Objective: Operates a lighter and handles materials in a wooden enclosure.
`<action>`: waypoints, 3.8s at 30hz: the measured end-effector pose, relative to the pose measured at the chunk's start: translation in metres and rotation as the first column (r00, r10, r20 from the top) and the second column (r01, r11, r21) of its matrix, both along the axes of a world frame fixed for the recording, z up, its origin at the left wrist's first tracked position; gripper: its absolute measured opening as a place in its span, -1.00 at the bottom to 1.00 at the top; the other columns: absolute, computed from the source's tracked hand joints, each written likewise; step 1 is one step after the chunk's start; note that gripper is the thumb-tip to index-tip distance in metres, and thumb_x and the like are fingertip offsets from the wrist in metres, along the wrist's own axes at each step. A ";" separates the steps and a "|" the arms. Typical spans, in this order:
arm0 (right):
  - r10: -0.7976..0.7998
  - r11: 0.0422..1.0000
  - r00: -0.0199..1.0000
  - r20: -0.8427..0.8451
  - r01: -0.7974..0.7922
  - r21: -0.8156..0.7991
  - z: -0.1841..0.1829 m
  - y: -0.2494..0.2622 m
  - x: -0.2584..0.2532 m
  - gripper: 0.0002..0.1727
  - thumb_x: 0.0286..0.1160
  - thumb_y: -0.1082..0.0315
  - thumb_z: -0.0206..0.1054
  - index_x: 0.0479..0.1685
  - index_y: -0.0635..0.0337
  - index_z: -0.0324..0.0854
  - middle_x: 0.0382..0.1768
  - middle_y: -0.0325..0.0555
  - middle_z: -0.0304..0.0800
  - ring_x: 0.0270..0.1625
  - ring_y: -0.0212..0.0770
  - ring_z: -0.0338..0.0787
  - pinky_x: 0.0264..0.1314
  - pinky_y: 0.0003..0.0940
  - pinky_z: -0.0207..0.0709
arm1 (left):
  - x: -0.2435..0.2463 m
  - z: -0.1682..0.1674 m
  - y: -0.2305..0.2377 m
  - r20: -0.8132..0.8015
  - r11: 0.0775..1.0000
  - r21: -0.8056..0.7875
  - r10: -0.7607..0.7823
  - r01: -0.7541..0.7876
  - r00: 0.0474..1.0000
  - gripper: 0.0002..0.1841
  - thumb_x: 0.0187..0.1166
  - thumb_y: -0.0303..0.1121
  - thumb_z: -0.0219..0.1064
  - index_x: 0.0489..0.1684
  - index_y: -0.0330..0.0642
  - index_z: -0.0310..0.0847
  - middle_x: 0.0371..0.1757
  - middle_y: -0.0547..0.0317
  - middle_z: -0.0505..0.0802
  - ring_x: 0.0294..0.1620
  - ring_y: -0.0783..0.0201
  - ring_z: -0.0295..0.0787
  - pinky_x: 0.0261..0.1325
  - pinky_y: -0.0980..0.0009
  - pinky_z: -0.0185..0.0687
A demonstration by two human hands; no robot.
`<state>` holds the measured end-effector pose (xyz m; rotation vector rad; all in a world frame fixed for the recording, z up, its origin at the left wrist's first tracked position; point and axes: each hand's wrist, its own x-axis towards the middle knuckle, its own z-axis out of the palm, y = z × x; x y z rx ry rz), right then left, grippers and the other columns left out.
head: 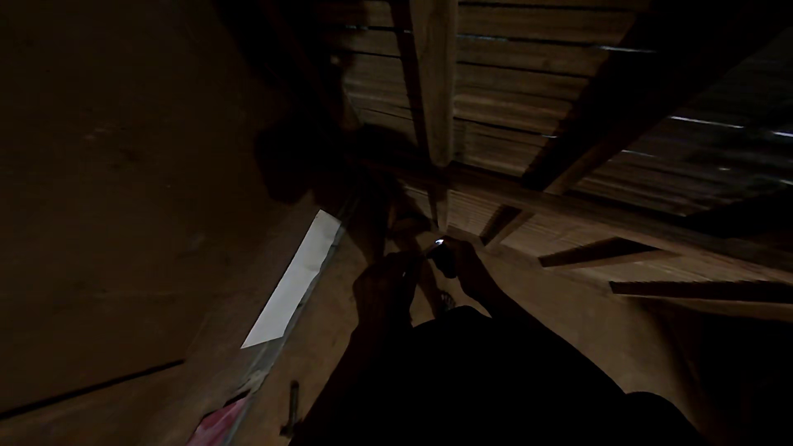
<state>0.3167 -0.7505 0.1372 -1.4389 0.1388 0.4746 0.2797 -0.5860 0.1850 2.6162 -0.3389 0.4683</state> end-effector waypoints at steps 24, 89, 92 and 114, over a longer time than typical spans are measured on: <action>0.008 1.000 1.000 -0.011 -0.007 0.021 -0.002 -0.001 0.004 -0.56 0.91 0.31 -0.21 -0.25 0.24 0.55 -0.64 -0.47 0.44 -0.65 -0.63 0.40 -0.56 -0.72 0.31 | 0.002 0.004 -0.002 -0.041 1.000 -0.008 0.016 -0.016 0.999 -0.76 0.61 -0.25 0.33 -0.17 -0.19 0.88 -0.32 0.09 0.93 -0.36 0.14 0.90 -0.35 0.19 0.73; 0.418 0.899 0.903 -0.099 -0.427 -0.102 0.014 -0.054 0.111 -0.53 0.89 0.36 -0.21 -0.37 0.25 0.56 -0.67 -0.43 0.50 -0.66 -0.61 0.45 -0.55 -0.71 0.37 | 0.028 -0.008 -0.099 -0.007 0.874 0.002 0.485 -0.485 0.874 -0.72 0.64 -0.20 0.29 -0.35 -0.20 0.78 -0.59 0.10 0.77 -0.59 0.13 0.76 -0.56 0.25 0.55; 0.430 0.891 0.899 -0.081 -0.438 -0.118 0.014 -0.055 0.111 -0.54 0.88 0.38 -0.20 -0.34 0.28 0.58 -0.65 -0.42 0.51 -0.64 -0.62 0.46 -0.54 -0.72 0.38 | 0.028 -0.008 -0.101 -0.012 0.872 -0.007 0.489 -0.490 0.872 -0.72 0.64 -0.20 0.29 -0.35 -0.20 0.78 -0.58 0.10 0.78 -0.59 0.13 0.75 -0.56 0.25 0.55; 0.429 0.901 0.903 -0.033 -0.430 -0.058 0.001 -0.056 0.111 -0.50 0.85 0.37 -0.27 -0.41 0.21 0.55 -0.67 -0.44 0.52 -0.63 -0.59 0.49 -0.49 -0.69 0.43 | 0.024 -0.007 -0.105 -0.077 0.852 -0.019 0.520 -0.523 0.850 -0.70 0.65 -0.18 0.28 -0.33 -0.20 0.80 -0.58 0.09 0.77 -0.60 0.11 0.75 -0.57 0.21 0.56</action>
